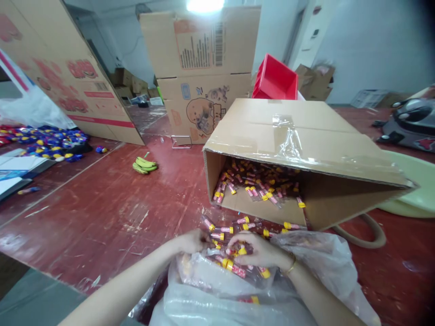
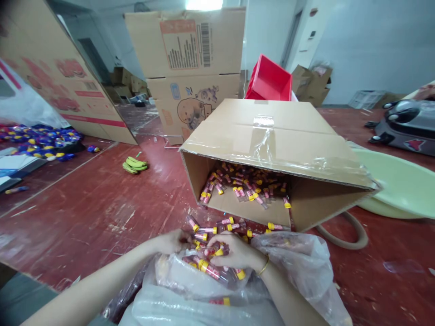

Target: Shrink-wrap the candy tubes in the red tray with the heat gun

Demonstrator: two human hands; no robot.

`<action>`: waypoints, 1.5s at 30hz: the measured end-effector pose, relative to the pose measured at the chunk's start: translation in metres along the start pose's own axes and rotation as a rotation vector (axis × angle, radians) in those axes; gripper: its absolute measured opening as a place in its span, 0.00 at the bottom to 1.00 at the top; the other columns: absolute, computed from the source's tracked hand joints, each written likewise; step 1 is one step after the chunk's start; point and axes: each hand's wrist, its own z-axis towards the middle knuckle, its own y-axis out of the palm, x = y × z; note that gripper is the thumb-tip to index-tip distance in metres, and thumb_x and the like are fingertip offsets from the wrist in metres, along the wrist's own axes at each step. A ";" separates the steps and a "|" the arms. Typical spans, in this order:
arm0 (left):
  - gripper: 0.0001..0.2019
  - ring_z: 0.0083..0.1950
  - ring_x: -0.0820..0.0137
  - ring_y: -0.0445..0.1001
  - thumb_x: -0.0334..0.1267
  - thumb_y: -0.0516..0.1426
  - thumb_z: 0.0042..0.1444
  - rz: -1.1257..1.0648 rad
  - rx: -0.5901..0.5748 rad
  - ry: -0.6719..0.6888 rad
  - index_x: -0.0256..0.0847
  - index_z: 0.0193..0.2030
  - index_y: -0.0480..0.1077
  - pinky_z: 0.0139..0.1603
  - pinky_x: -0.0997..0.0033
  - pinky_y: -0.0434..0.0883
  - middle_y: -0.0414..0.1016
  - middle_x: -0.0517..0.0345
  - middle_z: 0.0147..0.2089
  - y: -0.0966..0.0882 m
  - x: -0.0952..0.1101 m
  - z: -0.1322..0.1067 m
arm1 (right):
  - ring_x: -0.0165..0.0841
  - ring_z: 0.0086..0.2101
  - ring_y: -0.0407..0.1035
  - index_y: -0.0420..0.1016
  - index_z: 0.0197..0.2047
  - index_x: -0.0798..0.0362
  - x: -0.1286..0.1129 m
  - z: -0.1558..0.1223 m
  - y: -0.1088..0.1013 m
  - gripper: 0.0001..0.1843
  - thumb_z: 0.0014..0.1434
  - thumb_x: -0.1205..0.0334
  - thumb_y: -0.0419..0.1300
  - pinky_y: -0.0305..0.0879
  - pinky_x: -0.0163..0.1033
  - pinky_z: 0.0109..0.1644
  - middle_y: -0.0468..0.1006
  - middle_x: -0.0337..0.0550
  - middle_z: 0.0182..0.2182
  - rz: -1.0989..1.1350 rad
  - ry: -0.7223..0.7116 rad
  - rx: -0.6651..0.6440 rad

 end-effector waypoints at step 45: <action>0.15 0.37 0.65 0.71 0.49 0.52 0.62 0.305 0.257 0.328 0.38 0.38 0.68 0.41 0.68 0.68 0.73 0.54 0.35 0.037 0.094 0.080 | 0.36 0.45 0.72 0.69 0.56 0.54 0.069 -0.029 -0.037 0.19 0.63 0.58 0.52 0.69 0.45 0.52 0.78 0.50 0.46 -0.175 0.102 0.498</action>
